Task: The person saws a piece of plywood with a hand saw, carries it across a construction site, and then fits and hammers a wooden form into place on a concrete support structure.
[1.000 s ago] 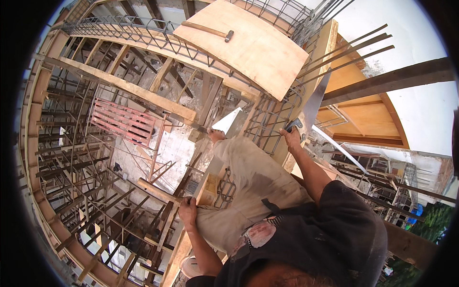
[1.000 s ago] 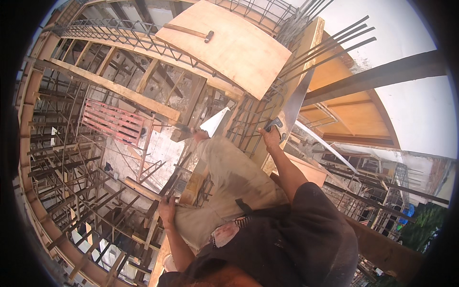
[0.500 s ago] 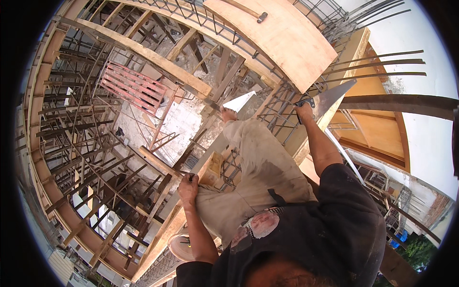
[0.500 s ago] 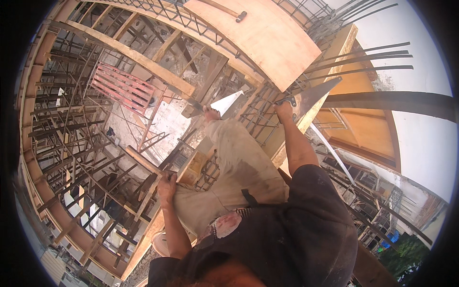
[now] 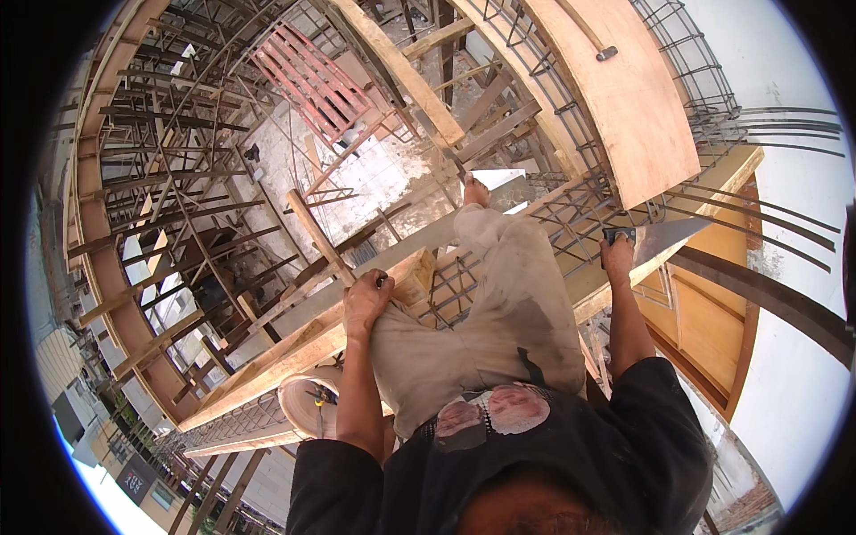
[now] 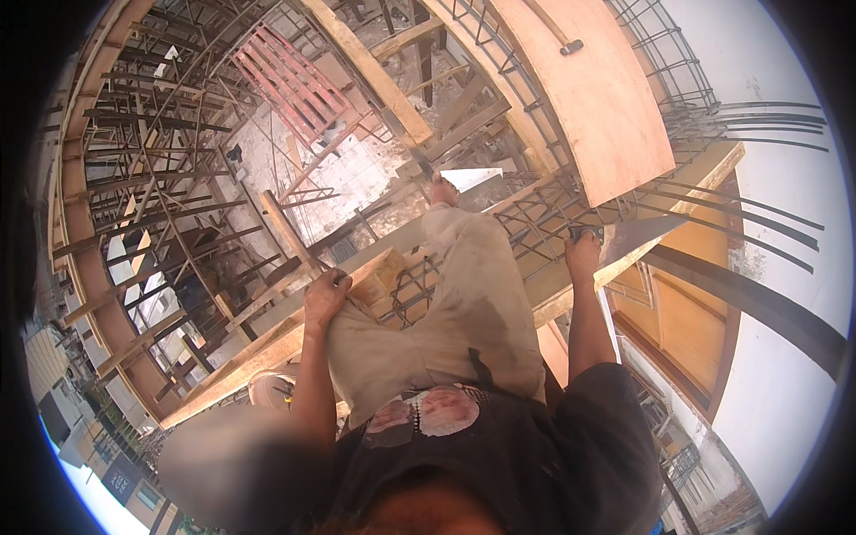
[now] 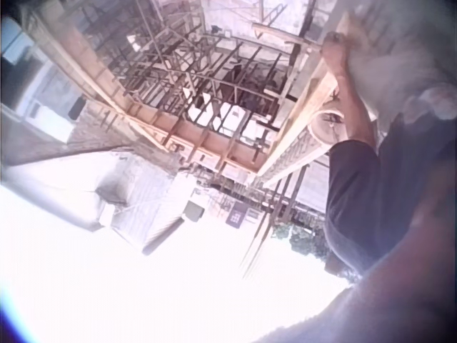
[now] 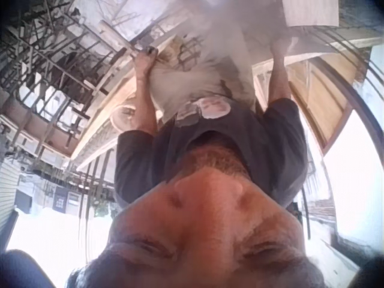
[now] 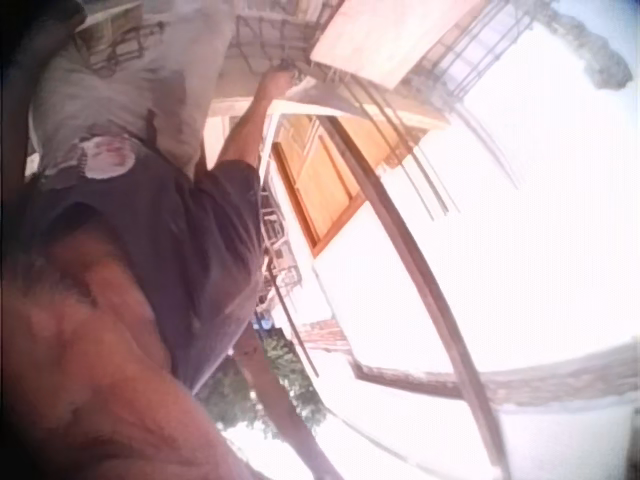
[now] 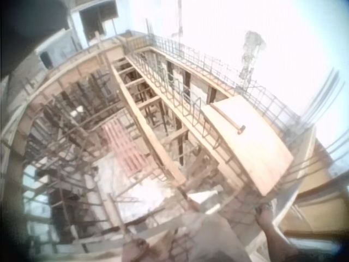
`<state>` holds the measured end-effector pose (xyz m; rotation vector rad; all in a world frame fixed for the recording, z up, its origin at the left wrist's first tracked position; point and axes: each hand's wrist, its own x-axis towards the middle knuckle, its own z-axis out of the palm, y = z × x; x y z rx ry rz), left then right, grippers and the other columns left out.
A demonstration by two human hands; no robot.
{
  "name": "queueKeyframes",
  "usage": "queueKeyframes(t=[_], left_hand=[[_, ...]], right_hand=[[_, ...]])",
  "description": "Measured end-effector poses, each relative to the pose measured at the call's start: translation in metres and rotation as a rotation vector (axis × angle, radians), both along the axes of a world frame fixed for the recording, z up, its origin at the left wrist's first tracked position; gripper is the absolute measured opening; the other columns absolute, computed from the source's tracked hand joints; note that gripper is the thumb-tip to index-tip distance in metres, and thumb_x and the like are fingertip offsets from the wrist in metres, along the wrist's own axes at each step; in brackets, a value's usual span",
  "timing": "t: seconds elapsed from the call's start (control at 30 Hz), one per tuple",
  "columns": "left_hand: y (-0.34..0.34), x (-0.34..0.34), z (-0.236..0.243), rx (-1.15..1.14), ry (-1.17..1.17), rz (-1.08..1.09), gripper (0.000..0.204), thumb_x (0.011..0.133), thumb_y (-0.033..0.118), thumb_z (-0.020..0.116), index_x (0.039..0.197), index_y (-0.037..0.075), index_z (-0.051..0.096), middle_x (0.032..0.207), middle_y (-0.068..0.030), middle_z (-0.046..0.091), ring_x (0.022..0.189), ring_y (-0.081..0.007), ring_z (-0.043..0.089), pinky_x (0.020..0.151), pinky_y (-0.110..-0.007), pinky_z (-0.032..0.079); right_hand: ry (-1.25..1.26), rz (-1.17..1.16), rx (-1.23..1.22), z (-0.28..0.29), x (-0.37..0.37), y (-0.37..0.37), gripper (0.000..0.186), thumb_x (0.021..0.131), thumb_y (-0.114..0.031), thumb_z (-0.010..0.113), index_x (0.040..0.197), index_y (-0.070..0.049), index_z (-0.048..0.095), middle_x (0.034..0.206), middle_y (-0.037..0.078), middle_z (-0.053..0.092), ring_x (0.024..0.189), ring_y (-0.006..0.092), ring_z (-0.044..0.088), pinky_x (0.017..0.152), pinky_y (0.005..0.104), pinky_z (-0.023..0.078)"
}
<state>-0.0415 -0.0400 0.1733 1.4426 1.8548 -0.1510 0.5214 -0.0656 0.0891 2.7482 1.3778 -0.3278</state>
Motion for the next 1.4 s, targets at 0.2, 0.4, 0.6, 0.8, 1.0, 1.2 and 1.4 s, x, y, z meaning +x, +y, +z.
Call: queueKeyframes(t=[0.2,0.4,0.6,0.8,1.0,1.2,1.4], left_hand=[[-0.005,-0.003,-0.002,-0.026,-0.014,0.016,0.040,0.091,0.043,0.055,0.113,0.012,0.069,0.115,-0.0146,0.070,0.108,-0.0341,0.065,0.100,-0.053,0.042],[-0.007,-0.001,-0.004,0.020,0.029,0.023,0.039,0.089,0.041,0.056,0.107,0.010,0.070,0.106,-0.0144,0.072,0.103,-0.0334,0.067,0.099,-0.049,0.043],[0.001,0.003,0.002,-0.090,0.045,0.009,0.041,0.090,0.044,0.055,0.113,0.013,0.070,0.117,-0.0137,0.069,0.112,-0.0320,0.064,0.104,-0.052,0.040],[-0.001,0.002,-0.003,-0.122,0.055,0.028,0.041,0.091,0.043,0.055,0.112,0.012,0.070,0.116,-0.0143,0.070,0.111,-0.0326,0.064,0.103,-0.051,0.041],[0.015,0.013,0.002,-0.041,0.020,0.016,0.038,0.088,0.036,0.060,0.106,0.005,0.069,0.104,-0.0199,0.070,0.100,-0.0377,0.066,0.091,-0.045,0.051],[0.055,0.038,-0.057,0.029,-0.079,-0.047,0.037,0.086,0.037,0.066,0.111,0.009,0.069,0.112,-0.0159,0.067,0.107,-0.0375,0.063,0.096,-0.050,0.046],[0.231,0.193,-0.081,0.218,-0.351,-0.268,0.045,0.085,0.030,0.071,0.122,0.006,0.062,0.127,-0.0234,0.057,0.120,-0.0414,0.054,0.104,-0.046,0.045]], right_hand=[[0.249,0.096,-0.070,0.020,-0.025,0.013,0.044,0.087,-0.033,0.068,0.110,0.004,0.062,0.114,0.029,0.062,0.105,0.0460,0.061,0.090,0.0520,0.049],[0.402,-0.034,-0.117,-0.027,-0.034,0.005,0.059,0.092,-0.041,0.066,0.124,0.008,0.058,0.115,0.031,0.065,0.105,0.0439,0.064,0.089,0.0465,0.050],[0.672,-0.465,-0.026,-0.075,-0.019,0.023,0.067,0.092,-0.047,0.066,0.121,0.013,0.060,0.115,0.031,0.066,0.107,0.0411,0.066,0.094,0.0441,0.049],[0.207,0.031,-0.343,-0.084,-0.034,0.047,0.066,0.094,-0.048,0.059,0.119,0.013,0.061,0.113,0.030,0.067,0.101,0.0401,0.067,0.089,0.0464,0.050],[0.578,-0.522,-0.183,-0.122,-0.022,0.039,0.055,0.093,-0.048,0.056,0.112,0.002,0.066,0.115,0.026,0.069,0.105,0.0387,0.068,0.088,0.0462,0.053],[0.390,-0.608,-0.182,-0.135,-0.043,0.042,0.050,0.092,-0.041,0.053,0.118,0.000,0.064,0.117,0.025,0.068,0.110,0.0418,0.065,0.094,0.0488,0.050],[0.268,-0.742,-0.287,-0.054,-0.080,0.091,0.046,0.093,-0.039,0.052,0.119,-0.004,0.063,0.119,0.024,0.067,0.112,0.0428,0.064,0.096,0.0506,0.049]])
